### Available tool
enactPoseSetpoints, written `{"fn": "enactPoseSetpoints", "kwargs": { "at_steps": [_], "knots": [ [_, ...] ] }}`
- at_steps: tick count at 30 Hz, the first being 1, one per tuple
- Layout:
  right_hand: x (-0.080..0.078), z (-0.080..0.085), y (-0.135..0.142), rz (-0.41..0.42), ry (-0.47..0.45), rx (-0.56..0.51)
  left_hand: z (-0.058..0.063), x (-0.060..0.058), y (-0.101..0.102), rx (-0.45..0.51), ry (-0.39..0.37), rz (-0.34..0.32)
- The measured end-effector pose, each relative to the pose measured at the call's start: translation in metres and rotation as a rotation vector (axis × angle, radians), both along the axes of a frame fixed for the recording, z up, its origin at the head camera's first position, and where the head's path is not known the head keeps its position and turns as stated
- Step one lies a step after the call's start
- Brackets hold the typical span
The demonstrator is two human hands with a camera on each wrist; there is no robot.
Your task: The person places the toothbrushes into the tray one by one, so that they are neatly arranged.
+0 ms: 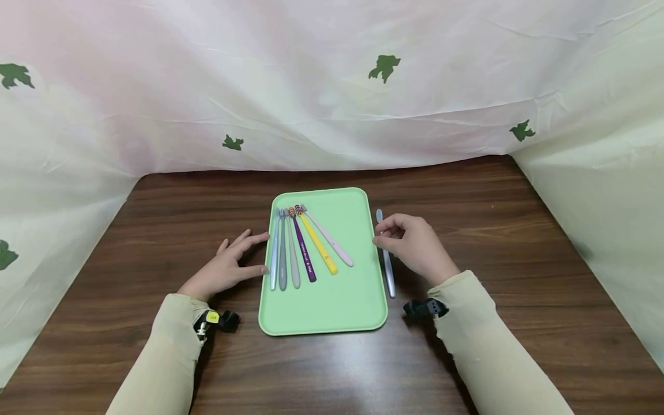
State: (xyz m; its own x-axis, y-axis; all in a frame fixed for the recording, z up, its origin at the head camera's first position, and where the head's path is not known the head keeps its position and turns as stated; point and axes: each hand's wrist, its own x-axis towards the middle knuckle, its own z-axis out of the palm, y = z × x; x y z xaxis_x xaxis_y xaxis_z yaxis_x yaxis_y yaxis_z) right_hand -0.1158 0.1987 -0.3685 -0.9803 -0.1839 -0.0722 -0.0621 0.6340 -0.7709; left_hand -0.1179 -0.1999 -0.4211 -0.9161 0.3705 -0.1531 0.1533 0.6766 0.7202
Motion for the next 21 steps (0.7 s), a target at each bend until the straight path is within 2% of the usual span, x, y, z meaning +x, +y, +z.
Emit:
{"fn": "enactPoseSetpoints", "kwargs": {
  "at_steps": [10,21],
  "knots": [
    [-0.007,-0.012,0.006,-0.033,-0.032,0.014,0.001,0.0,0.0,0.003,0.002,-0.003],
    [-0.011,-0.022,0.012,-0.025,-0.095,-0.003,0.0,0.0,0.001,0.005,-0.004,0.003]
  ]
}}
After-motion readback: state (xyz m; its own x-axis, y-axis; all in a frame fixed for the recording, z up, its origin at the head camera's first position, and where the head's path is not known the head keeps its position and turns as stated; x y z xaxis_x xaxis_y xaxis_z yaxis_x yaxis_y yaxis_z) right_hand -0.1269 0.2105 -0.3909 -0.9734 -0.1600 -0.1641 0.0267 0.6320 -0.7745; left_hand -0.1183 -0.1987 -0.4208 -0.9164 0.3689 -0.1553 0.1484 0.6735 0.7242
